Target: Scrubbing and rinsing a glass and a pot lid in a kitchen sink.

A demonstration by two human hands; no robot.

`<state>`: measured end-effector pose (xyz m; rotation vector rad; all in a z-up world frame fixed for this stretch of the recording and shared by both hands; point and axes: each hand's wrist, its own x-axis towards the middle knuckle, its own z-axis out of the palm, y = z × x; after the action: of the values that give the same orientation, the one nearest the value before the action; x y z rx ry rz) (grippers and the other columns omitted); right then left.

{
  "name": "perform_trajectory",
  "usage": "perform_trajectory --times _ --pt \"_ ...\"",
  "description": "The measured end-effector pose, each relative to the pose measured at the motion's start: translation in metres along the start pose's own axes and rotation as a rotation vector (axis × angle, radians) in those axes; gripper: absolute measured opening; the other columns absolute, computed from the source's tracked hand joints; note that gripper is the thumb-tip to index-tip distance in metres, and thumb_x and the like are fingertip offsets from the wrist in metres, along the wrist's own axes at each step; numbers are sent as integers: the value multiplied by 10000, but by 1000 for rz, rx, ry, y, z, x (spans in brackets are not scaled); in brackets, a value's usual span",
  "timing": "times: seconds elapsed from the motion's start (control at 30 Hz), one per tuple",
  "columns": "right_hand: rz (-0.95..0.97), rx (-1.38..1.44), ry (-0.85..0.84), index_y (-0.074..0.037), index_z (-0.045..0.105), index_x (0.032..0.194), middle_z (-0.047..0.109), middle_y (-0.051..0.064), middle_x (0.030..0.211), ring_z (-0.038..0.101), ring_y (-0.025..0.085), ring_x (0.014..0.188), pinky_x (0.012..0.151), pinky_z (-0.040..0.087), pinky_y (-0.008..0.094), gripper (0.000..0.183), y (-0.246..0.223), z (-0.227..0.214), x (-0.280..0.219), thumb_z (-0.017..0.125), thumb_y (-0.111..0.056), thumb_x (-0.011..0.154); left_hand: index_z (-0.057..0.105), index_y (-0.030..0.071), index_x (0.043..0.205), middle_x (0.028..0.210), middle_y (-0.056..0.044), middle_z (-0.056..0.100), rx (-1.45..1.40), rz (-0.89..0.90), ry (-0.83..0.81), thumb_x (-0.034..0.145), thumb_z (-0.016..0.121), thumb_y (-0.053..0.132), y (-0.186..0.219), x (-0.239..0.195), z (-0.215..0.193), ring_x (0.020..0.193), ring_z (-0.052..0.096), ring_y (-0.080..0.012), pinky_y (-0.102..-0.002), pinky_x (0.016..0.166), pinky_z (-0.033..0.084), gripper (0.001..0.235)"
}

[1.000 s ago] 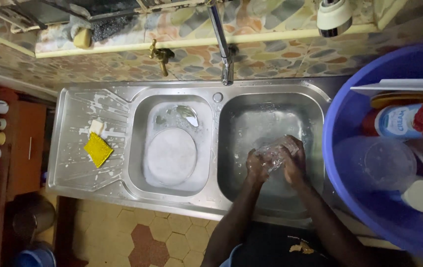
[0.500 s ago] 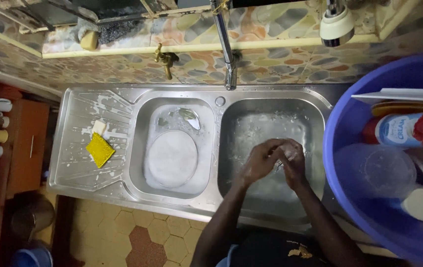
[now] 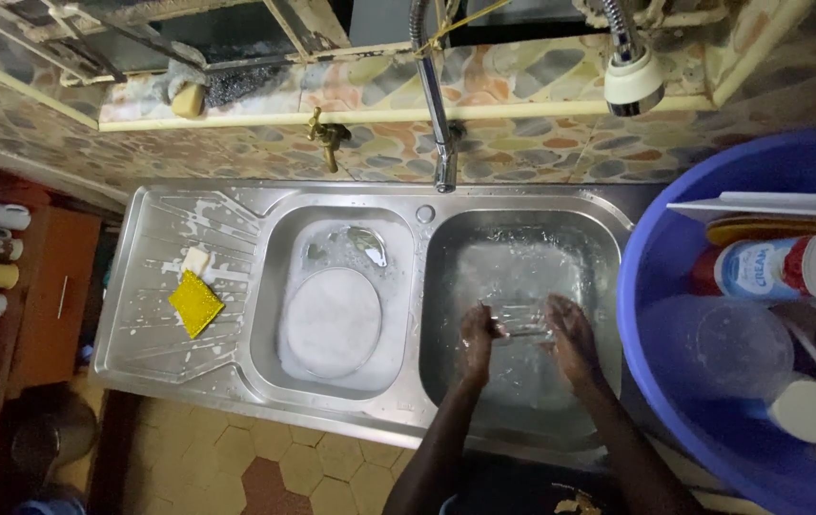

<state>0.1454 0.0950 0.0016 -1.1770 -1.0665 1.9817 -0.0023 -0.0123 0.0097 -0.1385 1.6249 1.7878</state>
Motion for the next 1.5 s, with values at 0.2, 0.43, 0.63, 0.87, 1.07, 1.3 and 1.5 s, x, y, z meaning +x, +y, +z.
perform_trajectory --times 0.2,0.43,0.63,0.87,1.07,1.3,1.5 --pt "203 99 -76 -69 683 1535 727 152 1391 665 299 1370 1223 423 455 628 -12 -6 -17 509 -590 1233 713 174 752 644 -65 700 677 128 -282 1203 554 598 29 31 13 671 732 -201 -365 707 585 639" --pt "335 153 -152 -305 626 1630 782 99 1358 756 280 894 631 616 430 618 -47 18 -24 748 -507 1059 828 199 893 744 -57 758 676 208 -533 1175 654 350 69 -2 75 712 711 -259 -410 740 602 364" --pt "429 170 -80 -284 655 1575 755 77 1420 752 300 1116 874 610 445 566 -56 17 -35 717 -533 1070 802 60 1057 838 -100 727 174 -70 -143 1160 630 290 -38 96 25 716 709 -181 -324 652 562 305" --pt "539 284 -15 -301 646 1493 693 26 1592 668 356 1432 1132 506 598 594 -32 8 -19 685 -716 1070 731 101 1108 1034 -58 733 -774 -538 21 1146 663 358 -66 104 -8 967 775 -285 -384 822 586 268" --pt "641 387 103 -334 718 1051 821 -55 1009 771 199 860 620 552 351 410 26 -3 41 906 -681 939 812 -43 1312 1361 -293 804 -185 -239 -564 1114 722 414 81 1 37 1235 809 -392 -441 993 669 506" --pt "137 408 -586 -237 463 1746 774 45 1445 687 173 1399 1156 497 383 954 69 -5 65 811 -659 964 803 -25 1374 1380 -303 801 812 651 -805 1160 597 182 153 -118 63 1275 788 -488 -549 1135 622 362" --pt "581 662 -185 -217 799 1383 840 -2 1298 803 249 1173 1024 636 429 381 41 0 62 754 -499 1132 390 76 1815 1838 -289 409 1144 650 -687 1277 393 407 92 -69 53 1705 356 -538 -752 1381 192 632"
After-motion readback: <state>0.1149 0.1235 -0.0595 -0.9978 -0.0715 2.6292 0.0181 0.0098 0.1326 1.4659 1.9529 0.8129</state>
